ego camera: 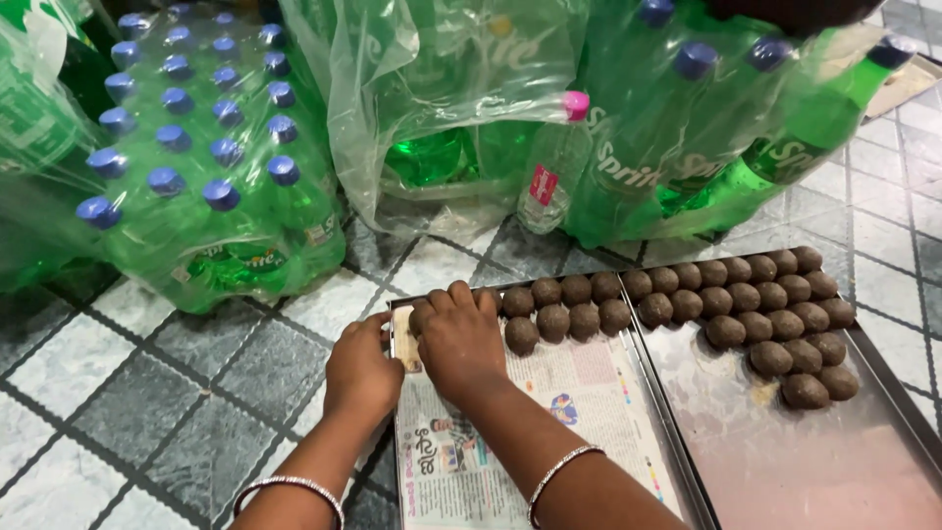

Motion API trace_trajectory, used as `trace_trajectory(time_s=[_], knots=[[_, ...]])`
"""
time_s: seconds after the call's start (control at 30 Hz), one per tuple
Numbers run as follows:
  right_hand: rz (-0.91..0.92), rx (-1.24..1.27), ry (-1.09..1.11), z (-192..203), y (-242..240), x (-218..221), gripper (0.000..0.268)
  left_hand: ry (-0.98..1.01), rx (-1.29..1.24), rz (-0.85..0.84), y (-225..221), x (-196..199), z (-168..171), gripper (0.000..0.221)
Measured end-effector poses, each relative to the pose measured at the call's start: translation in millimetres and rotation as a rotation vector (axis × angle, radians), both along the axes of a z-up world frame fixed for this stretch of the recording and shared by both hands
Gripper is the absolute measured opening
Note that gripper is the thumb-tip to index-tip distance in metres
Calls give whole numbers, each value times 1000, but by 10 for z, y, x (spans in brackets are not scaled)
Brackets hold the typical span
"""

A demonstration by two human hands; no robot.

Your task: Arranging round brown food items from a newspaper onto a metal tray.

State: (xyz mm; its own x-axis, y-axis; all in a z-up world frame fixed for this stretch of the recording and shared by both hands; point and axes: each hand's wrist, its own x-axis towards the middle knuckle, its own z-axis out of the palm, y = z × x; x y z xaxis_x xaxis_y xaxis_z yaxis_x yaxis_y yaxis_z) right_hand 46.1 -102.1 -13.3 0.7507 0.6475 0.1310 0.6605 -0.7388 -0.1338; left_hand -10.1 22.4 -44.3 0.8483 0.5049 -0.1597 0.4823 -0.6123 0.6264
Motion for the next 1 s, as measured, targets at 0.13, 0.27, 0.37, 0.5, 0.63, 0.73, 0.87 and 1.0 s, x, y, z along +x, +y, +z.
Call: trace_trajectory(time_s=[0.13,0.27,0.37,0.5,0.63,0.73,0.87,1.0], knots=[[-41,-15,12,-10,30,36,22,30,3,7,-17,0,69,61],[-51,32,6,14,27,35,30,74,-14,27,-49,0,158,64],[-51,32,34,24,9,37,32,76,-14,22,-39,-11,132,64],[-53,52,34,-27,-20,58,47,47,9,17,-45,-21,112,62],[5,247,-61,-76,-48,35,59,32,11,18,-53,-40,114,62],[41,286,-105,-62,-90,2,64,28,28,16,-68,-41,99,59],[54,298,-60,-109,-211,-21,52,78,62,19,-131,-71,236,62],[86,299,-111,-195,-420,26,38,122,104,34,-202,-97,378,64]])
